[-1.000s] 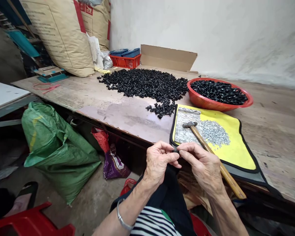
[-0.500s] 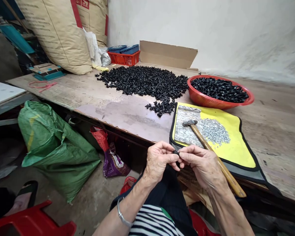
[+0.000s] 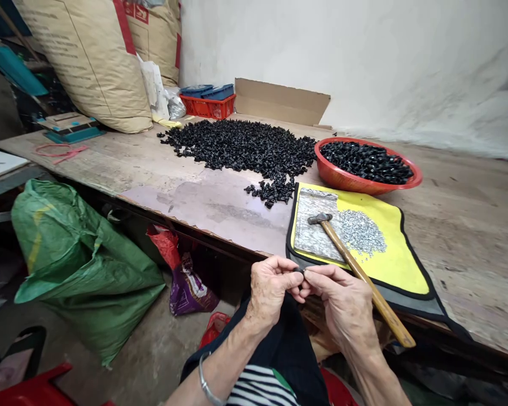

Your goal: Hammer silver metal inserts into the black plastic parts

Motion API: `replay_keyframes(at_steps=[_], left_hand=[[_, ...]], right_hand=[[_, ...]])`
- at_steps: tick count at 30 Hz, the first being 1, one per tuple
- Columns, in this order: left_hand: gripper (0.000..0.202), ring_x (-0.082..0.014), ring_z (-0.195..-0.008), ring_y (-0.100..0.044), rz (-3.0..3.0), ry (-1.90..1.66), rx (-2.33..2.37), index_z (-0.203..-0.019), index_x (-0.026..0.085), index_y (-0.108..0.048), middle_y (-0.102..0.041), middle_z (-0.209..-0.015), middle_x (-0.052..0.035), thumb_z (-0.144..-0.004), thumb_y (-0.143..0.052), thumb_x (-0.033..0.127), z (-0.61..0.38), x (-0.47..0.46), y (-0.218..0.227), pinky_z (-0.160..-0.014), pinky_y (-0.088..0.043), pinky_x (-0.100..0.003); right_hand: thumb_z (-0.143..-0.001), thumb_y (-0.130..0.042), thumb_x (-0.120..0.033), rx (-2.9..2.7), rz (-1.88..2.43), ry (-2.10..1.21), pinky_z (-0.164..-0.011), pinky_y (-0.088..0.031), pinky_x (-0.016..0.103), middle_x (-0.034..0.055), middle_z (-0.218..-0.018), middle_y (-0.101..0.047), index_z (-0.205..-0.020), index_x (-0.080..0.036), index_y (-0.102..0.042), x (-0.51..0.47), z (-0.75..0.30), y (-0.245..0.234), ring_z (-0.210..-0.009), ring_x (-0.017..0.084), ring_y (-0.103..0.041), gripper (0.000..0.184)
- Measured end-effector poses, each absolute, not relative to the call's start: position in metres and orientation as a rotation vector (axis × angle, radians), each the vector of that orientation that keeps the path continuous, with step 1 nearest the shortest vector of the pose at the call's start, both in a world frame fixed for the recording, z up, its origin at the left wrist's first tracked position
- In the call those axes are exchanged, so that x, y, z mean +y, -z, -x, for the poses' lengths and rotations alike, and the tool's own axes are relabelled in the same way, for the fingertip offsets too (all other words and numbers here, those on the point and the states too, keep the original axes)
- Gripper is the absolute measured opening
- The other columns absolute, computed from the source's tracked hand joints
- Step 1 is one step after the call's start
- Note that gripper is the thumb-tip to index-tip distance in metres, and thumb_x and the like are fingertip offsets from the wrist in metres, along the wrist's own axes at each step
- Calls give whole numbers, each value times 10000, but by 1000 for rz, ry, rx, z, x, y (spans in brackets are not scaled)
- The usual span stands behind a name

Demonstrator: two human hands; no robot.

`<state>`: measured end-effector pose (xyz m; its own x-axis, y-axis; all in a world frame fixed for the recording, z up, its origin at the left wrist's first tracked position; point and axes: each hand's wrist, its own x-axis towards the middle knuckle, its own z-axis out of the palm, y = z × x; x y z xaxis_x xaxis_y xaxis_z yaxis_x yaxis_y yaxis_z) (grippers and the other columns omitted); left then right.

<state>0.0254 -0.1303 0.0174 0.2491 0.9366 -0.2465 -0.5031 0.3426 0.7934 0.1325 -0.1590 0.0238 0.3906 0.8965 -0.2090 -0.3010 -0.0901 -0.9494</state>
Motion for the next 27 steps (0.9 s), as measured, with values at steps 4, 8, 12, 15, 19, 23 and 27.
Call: replay_keyframes(at_steps=[4,8,12,15,19,23,27], left_hand=[[172,-111,-347,-525,-627,-1062,768,-682,84,-603,-594,-453,2,-549,-703,129,-31,-125,-22,-343,-474,-226],[206,-92,-343,-503,-626,-1050,760,-712,93,-595,-596,-485,10,-548,-708,145,-33,-114,-29,-336,-471,-221],[213,-78,-348,-490,-621,-1035,820,-691,100,-577,-586,-486,17,-541,-712,167,-34,-95,-34,-343,-472,-215],[222,-83,-337,-496,-640,-1018,888,-704,108,-566,-580,-475,23,-544,-702,179,-34,-79,-33,-340,-456,-205],[190,-94,-307,-494,-712,-958,976,-703,115,-549,-558,-437,29,-561,-653,185,-37,-59,-29,-312,-404,-183],[126,-76,-285,-441,-791,-935,1031,-657,131,-525,-528,-419,45,-546,-583,144,-47,-45,-24,-284,-380,-183],[77,-62,-262,-382,-868,-894,1105,-613,150,-509,-482,-394,65,-546,-516,113,-54,-37,-21,-245,-310,-167]], right_hand=[[-595,-751,-284,-769,1423,-1004,-492,-483,240,4,-531,-625,-660,-141,-673,-158,-138,-32,-474,124,-573,176],[-667,-684,-389,-979,1632,-835,-493,-473,249,16,-609,-646,-771,-146,-681,-152,-148,-48,-493,127,-571,264],[-782,-529,-471,-1386,1838,-156,-584,-461,287,72,-787,-667,-848,-163,-665,-145,-177,-53,-658,175,-609,343],[-847,-431,-459,-1702,2064,385,-520,-377,270,75,-700,-625,-770,-177,-629,-142,-199,-45,-631,180,-589,353],[-838,-447,-401,-1863,2248,348,-476,-319,249,40,-640,-583,-694,-201,-529,-140,-209,-36,-550,156,-562,260],[-749,-509,-310,-1736,2458,-205,-508,-337,264,7,-579,-569,-647,-219,-475,-129,-211,-49,-527,163,-540,141],[-635,-586,-262,-1231,2329,-986,-474,-352,243,-28,-486,-485,-561,-210,-427,-122,-217,-65,-480,124,-476,183]])
